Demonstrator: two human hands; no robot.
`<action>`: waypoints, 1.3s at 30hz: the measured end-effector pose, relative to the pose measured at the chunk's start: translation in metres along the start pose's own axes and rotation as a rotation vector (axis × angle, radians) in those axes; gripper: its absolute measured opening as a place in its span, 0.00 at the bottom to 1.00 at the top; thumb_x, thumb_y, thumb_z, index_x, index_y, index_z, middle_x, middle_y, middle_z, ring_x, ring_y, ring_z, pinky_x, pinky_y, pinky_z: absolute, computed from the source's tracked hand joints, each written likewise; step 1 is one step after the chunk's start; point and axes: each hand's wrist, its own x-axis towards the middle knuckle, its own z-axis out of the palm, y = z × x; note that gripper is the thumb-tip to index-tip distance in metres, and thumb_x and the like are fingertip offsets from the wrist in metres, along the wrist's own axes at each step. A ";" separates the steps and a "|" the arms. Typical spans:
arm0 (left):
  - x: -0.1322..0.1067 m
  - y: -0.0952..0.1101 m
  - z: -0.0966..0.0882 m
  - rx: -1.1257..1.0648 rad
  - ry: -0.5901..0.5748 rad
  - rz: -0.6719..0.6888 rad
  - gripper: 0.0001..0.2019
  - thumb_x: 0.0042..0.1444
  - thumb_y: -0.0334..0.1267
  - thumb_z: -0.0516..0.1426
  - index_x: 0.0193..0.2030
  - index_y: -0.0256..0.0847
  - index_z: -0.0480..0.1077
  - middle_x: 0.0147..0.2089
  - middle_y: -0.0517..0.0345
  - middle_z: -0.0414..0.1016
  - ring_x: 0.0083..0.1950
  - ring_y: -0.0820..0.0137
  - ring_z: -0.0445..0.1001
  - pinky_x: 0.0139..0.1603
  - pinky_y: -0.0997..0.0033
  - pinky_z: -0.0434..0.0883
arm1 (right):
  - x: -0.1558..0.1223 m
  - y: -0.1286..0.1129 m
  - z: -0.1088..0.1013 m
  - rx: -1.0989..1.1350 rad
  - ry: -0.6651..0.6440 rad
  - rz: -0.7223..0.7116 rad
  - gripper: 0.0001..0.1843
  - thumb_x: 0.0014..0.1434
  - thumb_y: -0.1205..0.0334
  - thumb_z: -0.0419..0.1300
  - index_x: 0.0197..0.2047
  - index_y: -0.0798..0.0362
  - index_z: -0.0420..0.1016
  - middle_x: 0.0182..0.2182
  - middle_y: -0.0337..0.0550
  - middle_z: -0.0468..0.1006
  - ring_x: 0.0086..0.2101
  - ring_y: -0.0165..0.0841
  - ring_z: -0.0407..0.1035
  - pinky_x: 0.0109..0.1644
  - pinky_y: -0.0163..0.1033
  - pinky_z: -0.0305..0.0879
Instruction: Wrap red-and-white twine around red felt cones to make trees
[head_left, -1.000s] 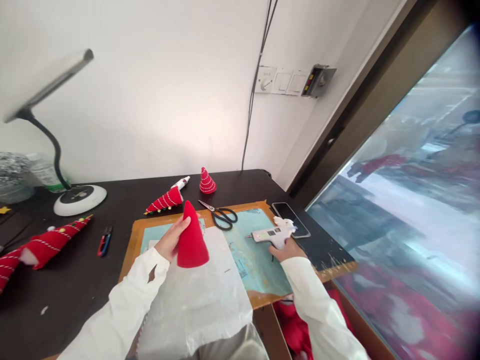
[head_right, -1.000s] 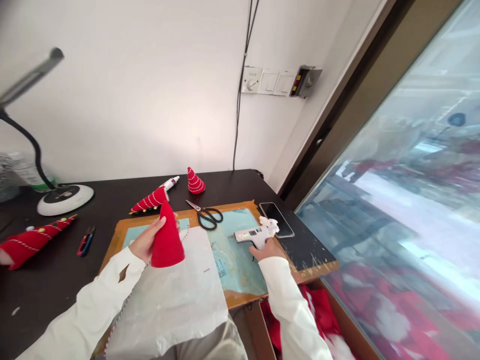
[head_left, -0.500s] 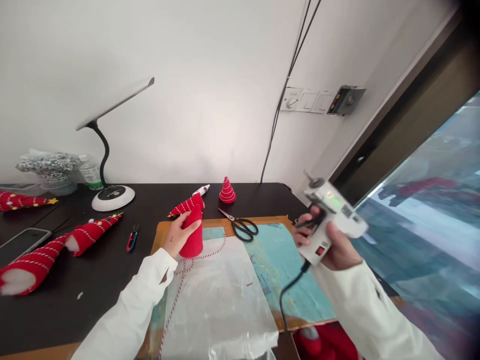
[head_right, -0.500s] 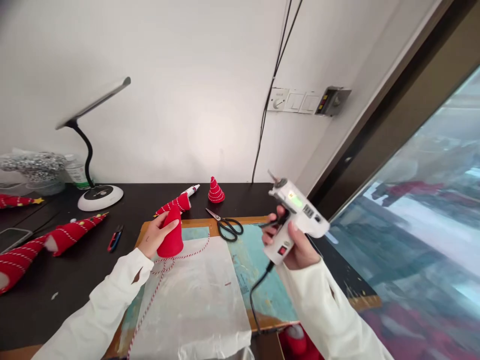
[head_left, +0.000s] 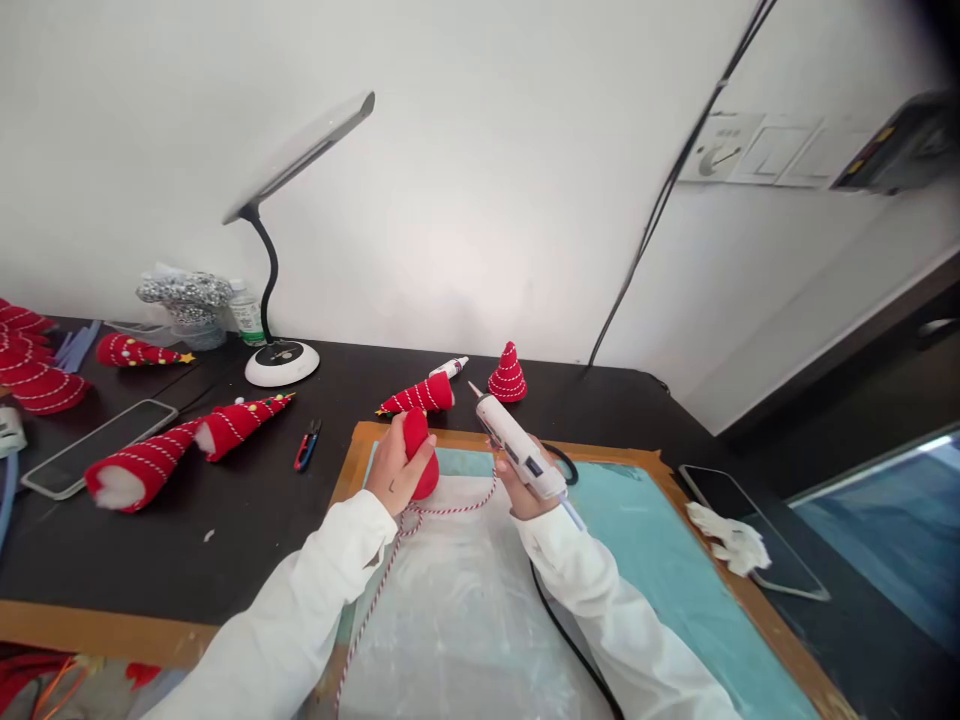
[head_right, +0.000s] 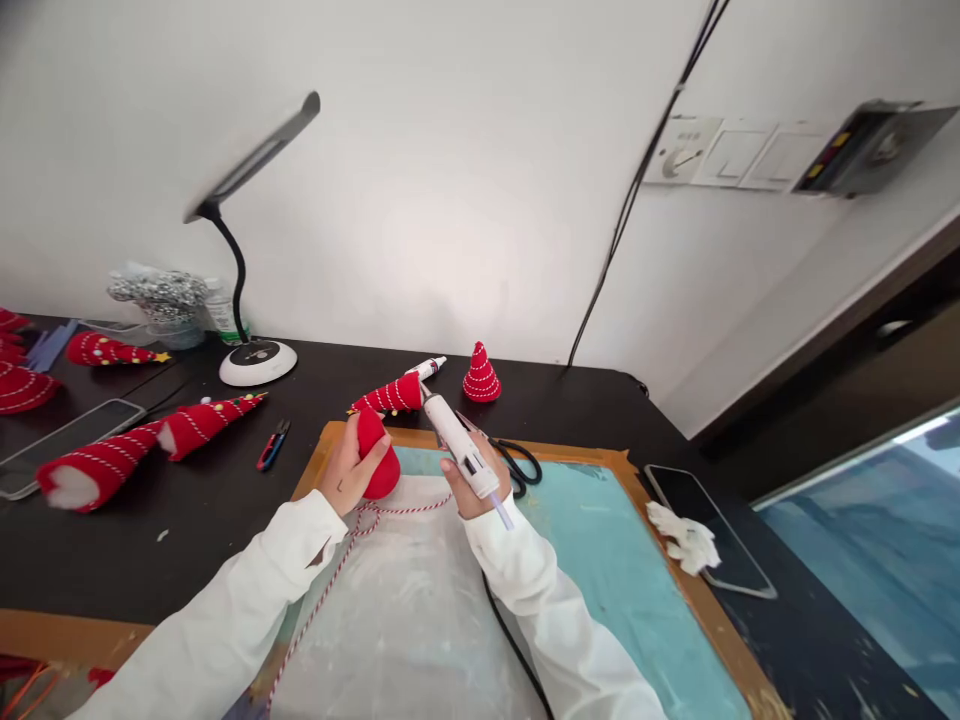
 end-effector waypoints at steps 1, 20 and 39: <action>0.000 -0.002 0.001 0.026 0.004 0.037 0.20 0.61 0.50 0.51 0.55 0.40 0.59 0.51 0.47 0.71 0.53 0.59 0.69 0.54 0.57 0.65 | -0.004 0.002 0.000 0.019 0.008 0.015 0.17 0.60 0.49 0.58 0.41 0.55 0.74 0.36 0.50 0.77 0.37 0.41 0.74 0.42 0.45 0.73; -0.003 0.000 0.003 0.406 0.088 0.329 0.14 0.66 0.42 0.45 0.53 0.39 0.61 0.48 0.50 0.67 0.49 0.62 0.66 0.51 0.59 0.64 | -0.005 -0.025 -0.005 -0.125 -0.188 -0.292 0.15 0.64 0.55 0.51 0.32 0.55 0.70 0.27 0.46 0.73 0.30 0.35 0.69 0.36 0.41 0.66; -0.004 0.000 0.004 0.383 0.073 0.331 0.15 0.65 0.44 0.45 0.54 0.40 0.61 0.49 0.49 0.67 0.50 0.61 0.66 0.52 0.60 0.63 | -0.001 -0.029 -0.007 -0.317 -0.229 -0.359 0.14 0.62 0.58 0.51 0.28 0.54 0.67 0.23 0.41 0.71 0.24 0.31 0.65 0.41 0.42 0.58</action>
